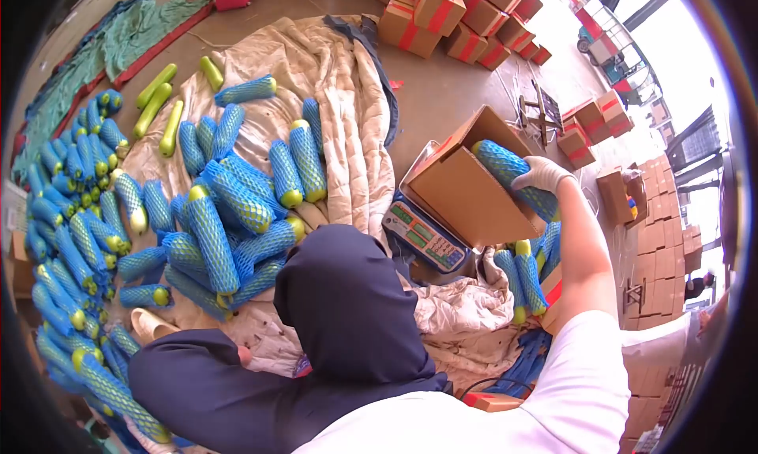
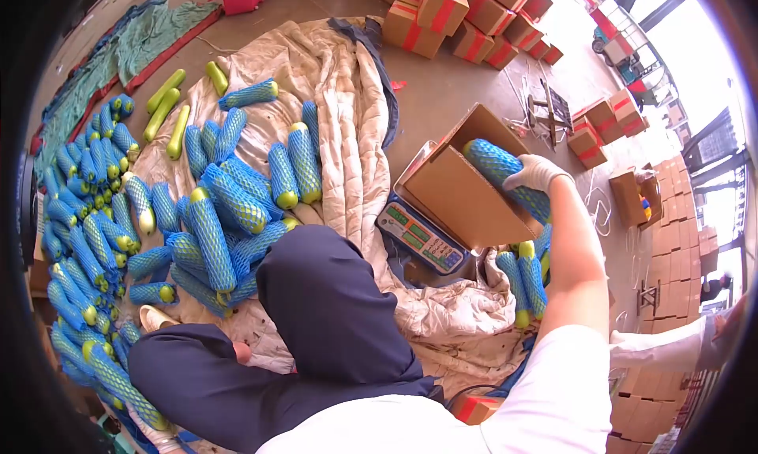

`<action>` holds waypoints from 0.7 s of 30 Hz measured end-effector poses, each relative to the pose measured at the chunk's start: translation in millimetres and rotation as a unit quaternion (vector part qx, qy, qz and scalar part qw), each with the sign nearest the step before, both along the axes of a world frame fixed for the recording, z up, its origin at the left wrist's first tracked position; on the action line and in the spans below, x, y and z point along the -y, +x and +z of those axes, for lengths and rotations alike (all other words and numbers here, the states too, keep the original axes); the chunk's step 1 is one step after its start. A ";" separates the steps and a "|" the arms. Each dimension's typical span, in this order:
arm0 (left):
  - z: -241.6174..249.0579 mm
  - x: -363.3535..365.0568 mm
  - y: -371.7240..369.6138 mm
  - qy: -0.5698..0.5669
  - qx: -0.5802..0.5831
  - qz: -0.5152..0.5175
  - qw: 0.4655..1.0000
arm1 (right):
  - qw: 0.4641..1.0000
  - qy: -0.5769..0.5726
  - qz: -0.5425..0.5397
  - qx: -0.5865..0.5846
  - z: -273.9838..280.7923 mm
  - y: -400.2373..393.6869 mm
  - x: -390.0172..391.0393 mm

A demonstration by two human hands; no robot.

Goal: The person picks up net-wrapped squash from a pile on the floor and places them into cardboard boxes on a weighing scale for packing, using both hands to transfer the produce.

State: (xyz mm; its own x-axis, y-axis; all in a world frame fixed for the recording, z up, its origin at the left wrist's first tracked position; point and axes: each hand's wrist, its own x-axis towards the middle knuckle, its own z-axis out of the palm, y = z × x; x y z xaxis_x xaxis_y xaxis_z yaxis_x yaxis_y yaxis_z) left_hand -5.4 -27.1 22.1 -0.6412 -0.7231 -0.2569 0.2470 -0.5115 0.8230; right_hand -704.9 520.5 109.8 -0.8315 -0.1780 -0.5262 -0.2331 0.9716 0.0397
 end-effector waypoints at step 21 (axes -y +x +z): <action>170.8 -217.8 -367.2 -0.482 0.000 -0.337 0.809 | 0.446 -0.845 0.151 0.254 34.0 164.6 99.3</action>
State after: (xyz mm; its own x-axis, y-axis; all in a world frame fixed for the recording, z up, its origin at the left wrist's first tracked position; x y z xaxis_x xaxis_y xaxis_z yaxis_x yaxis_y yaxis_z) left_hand -372.6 190.7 192.8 -0.9733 -0.0745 0.2170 0.1784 0.3489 0.9200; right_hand -540.3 421.2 143.8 -0.4854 -0.7416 0.4630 0.0755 -0.5631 -0.8229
